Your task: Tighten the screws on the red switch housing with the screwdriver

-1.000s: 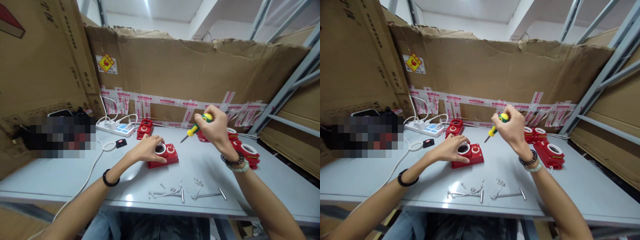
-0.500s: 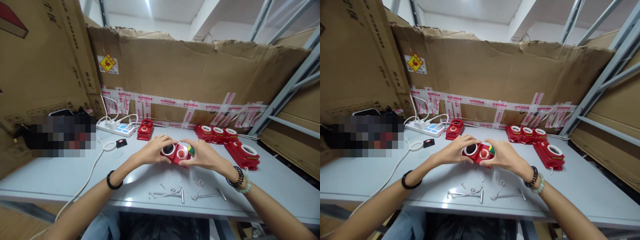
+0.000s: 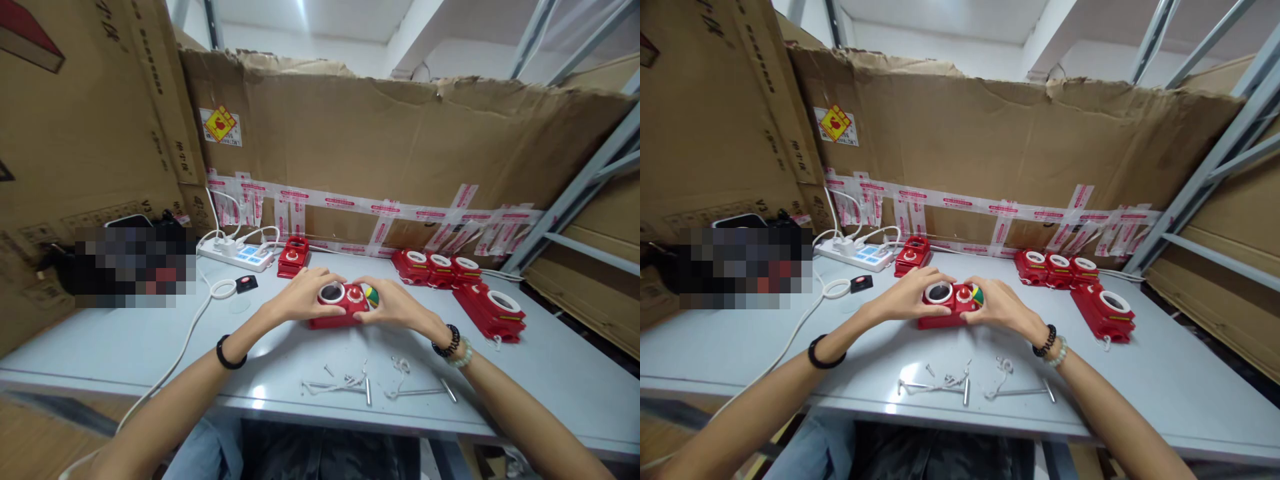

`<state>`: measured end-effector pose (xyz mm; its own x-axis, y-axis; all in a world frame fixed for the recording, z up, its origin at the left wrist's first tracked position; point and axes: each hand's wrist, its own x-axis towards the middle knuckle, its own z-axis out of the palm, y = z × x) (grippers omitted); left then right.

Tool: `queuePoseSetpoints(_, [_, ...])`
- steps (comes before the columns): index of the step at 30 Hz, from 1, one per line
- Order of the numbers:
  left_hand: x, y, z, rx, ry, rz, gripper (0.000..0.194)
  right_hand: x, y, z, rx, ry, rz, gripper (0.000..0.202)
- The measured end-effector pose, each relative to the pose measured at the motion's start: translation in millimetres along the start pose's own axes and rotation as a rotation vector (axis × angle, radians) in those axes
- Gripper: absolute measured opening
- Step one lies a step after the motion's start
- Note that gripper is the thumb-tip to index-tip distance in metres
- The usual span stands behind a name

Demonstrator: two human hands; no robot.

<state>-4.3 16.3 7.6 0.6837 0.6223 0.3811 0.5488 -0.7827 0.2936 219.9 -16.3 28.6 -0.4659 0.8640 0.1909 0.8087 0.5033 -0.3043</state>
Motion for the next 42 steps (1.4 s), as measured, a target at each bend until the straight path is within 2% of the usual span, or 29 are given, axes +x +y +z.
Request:
queuePoseSetpoints(4, [2,-3,2.8,0.168,0.143,-0.158,0.045,3,3,-3,-0.011,0.111,0.081,0.040])
queuePoseSetpoints(6, [2,-4,3.2,0.245,0.179,-0.235,0.044,-3,3,-9,-0.043,0.106,0.090,0.028])
queuePoseSetpoints(11, [1,1,4.9,0.413,0.155,-0.380,0.045,-39,0,-28,-0.143,-0.102,0.064,0.015])
queuePoseSetpoints(15, [-2,7,4.0,0.412,0.095,-0.441,0.054,-71,-2,-30,-0.151,-0.189,0.134,0.012])
queuePoseSetpoints(19, [-8,9,-5.8,0.173,-0.074,-0.341,0.070,-88,-5,-22,-0.132,-0.202,0.212,0.020])
queuePoseSetpoints(22, [-12,8,-16.0,0.048,-0.160,-0.261,0.077,-89,-9,-14,-0.118,-0.199,0.211,0.022])
queuePoseSetpoints(26, [-13,4,-25.6,0.001,-0.184,-0.065,0.070,-84,-10,0,-0.170,-0.189,0.180,0.018])
queuePoseSetpoints(28, [-13,2,-27.6,-0.066,-0.238,0.019,0.068,-81,-7,6,-0.201,-0.199,0.187,0.017])
queuePoseSetpoints(32, [-13,-6,-28.1,-0.195,-0.380,0.046,0.071,-78,0,10,-0.206,-0.228,0.208,0.017])
queuePoseSetpoints(36, [-12,-14,-26.0,-0.219,-0.316,0.073,0.062,-75,7,5,-0.167,-0.195,0.197,0.015])
queuePoseSetpoints(42, [-7,-16,-12.1,0.055,-0.143,-0.090,0.068,-59,9,-17,0.075,0.052,0.122,0.015])
